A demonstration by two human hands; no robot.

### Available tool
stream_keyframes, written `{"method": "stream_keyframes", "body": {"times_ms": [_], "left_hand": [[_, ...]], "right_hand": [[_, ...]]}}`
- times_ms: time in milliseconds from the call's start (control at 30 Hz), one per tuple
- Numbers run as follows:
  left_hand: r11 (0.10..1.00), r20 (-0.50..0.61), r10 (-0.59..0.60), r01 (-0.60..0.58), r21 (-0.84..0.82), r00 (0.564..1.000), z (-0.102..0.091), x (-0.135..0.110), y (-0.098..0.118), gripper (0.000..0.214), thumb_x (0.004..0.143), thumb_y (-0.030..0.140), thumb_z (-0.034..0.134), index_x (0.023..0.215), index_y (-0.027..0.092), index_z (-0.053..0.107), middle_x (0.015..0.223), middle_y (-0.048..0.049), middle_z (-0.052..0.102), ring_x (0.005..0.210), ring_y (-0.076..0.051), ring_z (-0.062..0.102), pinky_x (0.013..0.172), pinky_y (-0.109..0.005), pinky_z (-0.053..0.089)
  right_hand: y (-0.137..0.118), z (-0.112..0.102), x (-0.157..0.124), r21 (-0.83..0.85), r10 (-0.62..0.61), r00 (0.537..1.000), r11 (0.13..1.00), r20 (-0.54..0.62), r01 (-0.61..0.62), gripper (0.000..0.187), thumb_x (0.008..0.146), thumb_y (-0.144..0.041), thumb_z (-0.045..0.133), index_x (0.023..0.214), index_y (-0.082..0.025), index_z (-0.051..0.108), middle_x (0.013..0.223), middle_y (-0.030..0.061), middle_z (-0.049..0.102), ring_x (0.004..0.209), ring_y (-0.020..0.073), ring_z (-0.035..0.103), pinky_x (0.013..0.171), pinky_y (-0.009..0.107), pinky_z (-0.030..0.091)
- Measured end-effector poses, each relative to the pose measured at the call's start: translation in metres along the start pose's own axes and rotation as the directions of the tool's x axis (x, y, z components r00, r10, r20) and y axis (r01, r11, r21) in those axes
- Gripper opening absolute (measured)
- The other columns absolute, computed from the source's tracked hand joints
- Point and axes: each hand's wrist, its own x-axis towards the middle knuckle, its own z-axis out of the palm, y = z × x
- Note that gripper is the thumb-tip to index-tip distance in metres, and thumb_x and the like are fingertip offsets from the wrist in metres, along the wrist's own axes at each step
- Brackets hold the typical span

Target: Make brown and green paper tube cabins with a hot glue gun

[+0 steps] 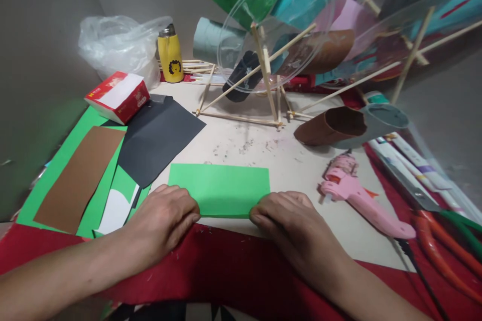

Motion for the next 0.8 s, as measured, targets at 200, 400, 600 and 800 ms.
{"method": "stream_keyframes", "body": {"times_ms": [200,400,600,800], "left_hand": [[0.998,0.056,-0.064,0.065,-0.001,0.996,-0.002,0.004,0.002,0.025,0.096,0.025,0.037,0.080,0.019,0.054,0.075,-0.0003,0.056,0.071,-0.016,0.050,0.070,-0.033,0.032],[0.998,0.054,-0.065,0.065,0.000,0.996,-0.011,-0.005,-0.004,0.012,0.092,0.028,0.049,0.086,0.019,0.055,0.082,-0.0016,0.057,0.077,-0.018,0.051,0.072,-0.033,0.034],[0.992,-0.001,-0.019,0.019,-0.124,1.000,-0.016,-0.016,-0.015,0.011,0.094,0.021,0.047,0.093,0.020,0.058,0.087,-0.0018,0.061,0.085,-0.016,0.054,0.078,-0.031,0.036],[0.984,0.010,-0.052,0.053,-0.170,0.999,-0.016,-0.014,-0.016,0.020,0.096,0.024,0.045,0.080,0.019,0.058,0.077,0.0009,0.059,0.077,-0.013,0.052,0.076,-0.030,0.034]], "right_hand": [[-0.002,0.001,0.001,-0.020,0.004,1.000,1.000,-0.017,-0.005,0.021,0.097,-0.020,0.042,0.078,-0.020,0.051,0.070,-0.0013,0.051,0.068,0.0157,0.047,0.071,0.034,0.027],[-0.001,0.001,0.001,-0.034,0.000,1.000,0.999,-0.017,0.000,0.022,0.097,-0.021,0.041,0.077,-0.020,0.051,0.069,-0.0013,0.051,0.067,0.0160,0.048,0.070,0.034,0.028],[0.004,0.005,0.000,-0.076,-0.043,0.999,0.996,-0.023,0.041,0.020,0.095,-0.020,0.045,0.077,-0.021,0.051,0.067,-0.0022,0.052,0.064,0.0159,0.049,0.068,0.034,0.029],[0.003,0.003,-0.001,-0.087,-0.117,0.992,0.990,-0.047,0.113,0.012,0.094,-0.019,0.046,0.084,-0.022,0.052,0.070,-0.0011,0.054,0.066,0.0170,0.051,0.067,0.034,0.031]]}}
